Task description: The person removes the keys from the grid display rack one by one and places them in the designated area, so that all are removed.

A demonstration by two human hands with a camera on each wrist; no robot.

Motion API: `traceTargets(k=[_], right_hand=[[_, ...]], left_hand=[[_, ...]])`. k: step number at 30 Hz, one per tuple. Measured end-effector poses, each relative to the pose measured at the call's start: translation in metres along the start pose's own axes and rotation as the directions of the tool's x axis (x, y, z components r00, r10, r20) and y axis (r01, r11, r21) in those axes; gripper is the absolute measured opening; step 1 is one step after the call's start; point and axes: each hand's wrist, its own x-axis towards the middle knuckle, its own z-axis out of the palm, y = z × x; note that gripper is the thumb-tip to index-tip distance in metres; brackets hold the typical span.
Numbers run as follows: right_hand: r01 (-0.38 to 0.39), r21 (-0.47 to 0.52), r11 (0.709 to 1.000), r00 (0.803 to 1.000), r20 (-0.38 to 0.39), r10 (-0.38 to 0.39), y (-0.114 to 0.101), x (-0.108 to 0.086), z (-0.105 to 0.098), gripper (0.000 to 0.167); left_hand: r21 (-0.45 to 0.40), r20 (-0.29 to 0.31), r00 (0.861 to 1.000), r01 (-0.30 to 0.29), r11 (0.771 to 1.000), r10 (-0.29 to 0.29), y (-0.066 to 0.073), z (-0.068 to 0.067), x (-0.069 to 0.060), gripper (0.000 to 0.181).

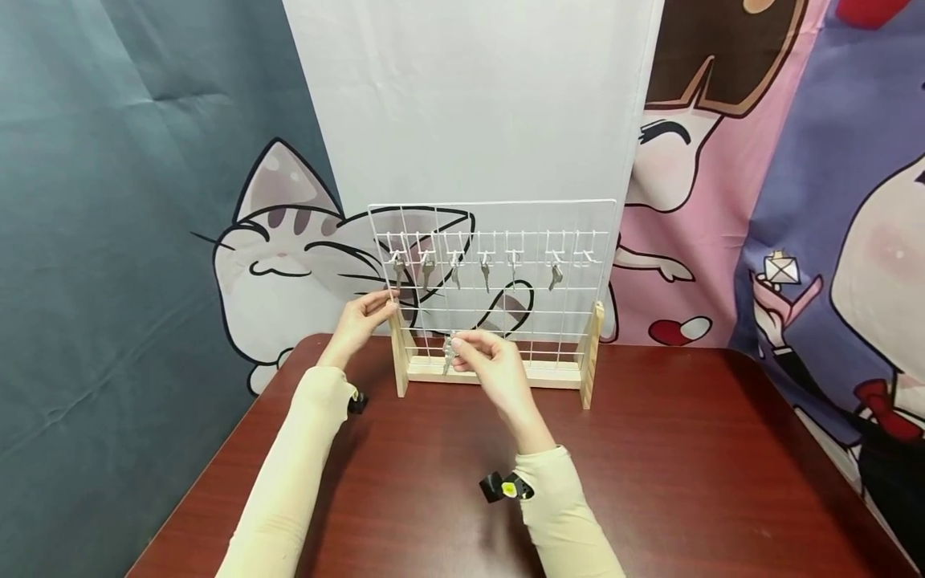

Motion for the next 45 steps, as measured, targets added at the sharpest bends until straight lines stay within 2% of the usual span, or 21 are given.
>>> traceTargets(k=[7,11,15,22,31,38,45], right_hand=[[-0.119,-0.019,0.993,0.991,0.052,0.12,0.04,0.003,0.014,0.027],[-0.153,-0.027,0.988,0.982,0.104,0.155,0.061,0.005,0.02,0.025],[-0.186,-0.027,0.982,0.967,0.175,0.187,0.08,0.007,0.026,0.023],[-0.24,-0.054,0.969,0.931,0.27,0.245,0.107,0.004,0.041,0.022],[-0.301,-0.109,0.947,0.879,0.353,0.32,0.122,0.001,0.058,0.015],[-0.356,-0.157,0.921,0.838,0.383,0.389,0.125,-0.001,0.063,0.011],[-0.345,-0.185,0.92,0.826,0.407,0.391,0.13,-0.004,0.066,0.01]], left_hand=[[0.004,-0.002,1.0,0.002,1.0,-0.002,0.002,-0.001,0.003,0.042],[-0.017,-0.006,1.0,-0.009,1.0,0.009,-0.013,-0.001,0.011,0.042],[-0.019,-0.02,0.999,-0.03,0.999,0.03,-0.027,0.0,0.02,0.042],[0.01,-0.035,0.999,-0.032,0.999,0.033,-0.031,0.0,0.018,0.043],[0.014,-0.03,0.999,-0.042,0.999,0.042,-0.034,-0.003,0.015,0.044],[0.027,-0.028,0.998,-0.057,0.998,0.057,-0.032,-0.003,0.016,0.041],[0.001,-0.02,0.999,-0.043,0.999,0.043,-0.032,-0.002,0.013,0.042]])
